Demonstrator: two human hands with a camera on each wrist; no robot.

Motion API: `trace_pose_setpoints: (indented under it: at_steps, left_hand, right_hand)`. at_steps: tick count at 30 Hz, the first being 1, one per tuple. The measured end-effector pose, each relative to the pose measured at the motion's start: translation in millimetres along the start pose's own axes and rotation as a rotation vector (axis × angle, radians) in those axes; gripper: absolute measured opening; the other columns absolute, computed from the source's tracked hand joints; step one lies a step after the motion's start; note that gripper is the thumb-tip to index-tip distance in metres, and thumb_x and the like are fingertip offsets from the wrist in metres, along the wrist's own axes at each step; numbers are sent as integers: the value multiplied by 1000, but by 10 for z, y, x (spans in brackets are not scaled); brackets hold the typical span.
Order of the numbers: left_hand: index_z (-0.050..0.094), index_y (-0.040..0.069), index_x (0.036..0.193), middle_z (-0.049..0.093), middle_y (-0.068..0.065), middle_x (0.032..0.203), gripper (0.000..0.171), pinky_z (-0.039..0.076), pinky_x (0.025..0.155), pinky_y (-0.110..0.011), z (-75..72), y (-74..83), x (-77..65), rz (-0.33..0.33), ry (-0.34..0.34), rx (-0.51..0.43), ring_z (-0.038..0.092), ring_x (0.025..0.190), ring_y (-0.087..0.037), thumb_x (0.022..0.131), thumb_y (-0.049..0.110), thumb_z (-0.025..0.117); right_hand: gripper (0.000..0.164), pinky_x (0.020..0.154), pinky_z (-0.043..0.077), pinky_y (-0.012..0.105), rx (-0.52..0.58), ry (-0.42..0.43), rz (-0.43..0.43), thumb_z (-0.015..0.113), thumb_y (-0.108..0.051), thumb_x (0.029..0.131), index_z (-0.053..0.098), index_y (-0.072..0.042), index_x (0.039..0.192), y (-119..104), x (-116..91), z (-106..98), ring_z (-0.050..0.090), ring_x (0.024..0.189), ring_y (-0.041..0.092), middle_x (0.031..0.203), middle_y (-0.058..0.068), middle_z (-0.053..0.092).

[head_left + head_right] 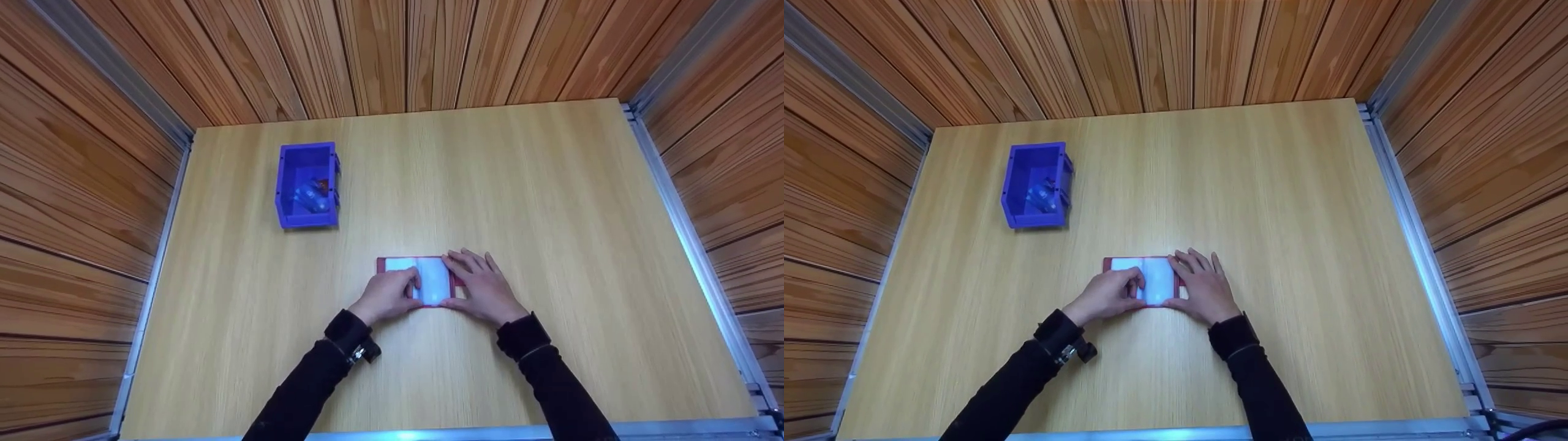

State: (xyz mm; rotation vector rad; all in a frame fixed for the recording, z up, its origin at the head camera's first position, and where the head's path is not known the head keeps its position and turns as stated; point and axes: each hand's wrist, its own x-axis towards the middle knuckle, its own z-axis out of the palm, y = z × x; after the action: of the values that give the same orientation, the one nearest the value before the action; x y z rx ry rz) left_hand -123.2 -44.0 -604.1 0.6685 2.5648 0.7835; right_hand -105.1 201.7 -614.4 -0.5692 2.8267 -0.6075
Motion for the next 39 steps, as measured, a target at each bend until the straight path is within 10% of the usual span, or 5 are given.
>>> trace_pose_setpoints:
  at_steps: [17, 27, 39]
  left_hand:
    - [56, 15, 107, 55, 8, 80, 54, 37, 61, -25, 10, 53, 0, 9, 20, 116, 48, 66, -8, 83, 57, 81]
    - [54, -2, 143, 70, -5, 89, 102, 44, 61, -29, 68, 263, 29, -78, 55, 238, 58, 69, -17, 91, 84, 42]
    - [49, -3, 145, 65, -6, 73, 72, 50, 60, -37, -104, 295, 6, -205, 116, 320, 60, 62, -22, 94, 46, 63]
  right_hand:
    - [96, 124, 5, 67, 34, -36, -5, 77, -67, 80, 41, -26, 159, -42, -9, 1, 23, 157, 40, 165, 12, 36]
    - [79, 121, 8, 72, -3, -10, -36, 74, -60, 88, 48, -29, 155, -47, -25, 5, 24, 155, 43, 164, 13, 38]
    - [70, 123, 8, 69, 1, -37, 21, 70, -48, 96, 45, -24, 157, -58, 1, -15, 25, 156, 39, 164, 10, 39]
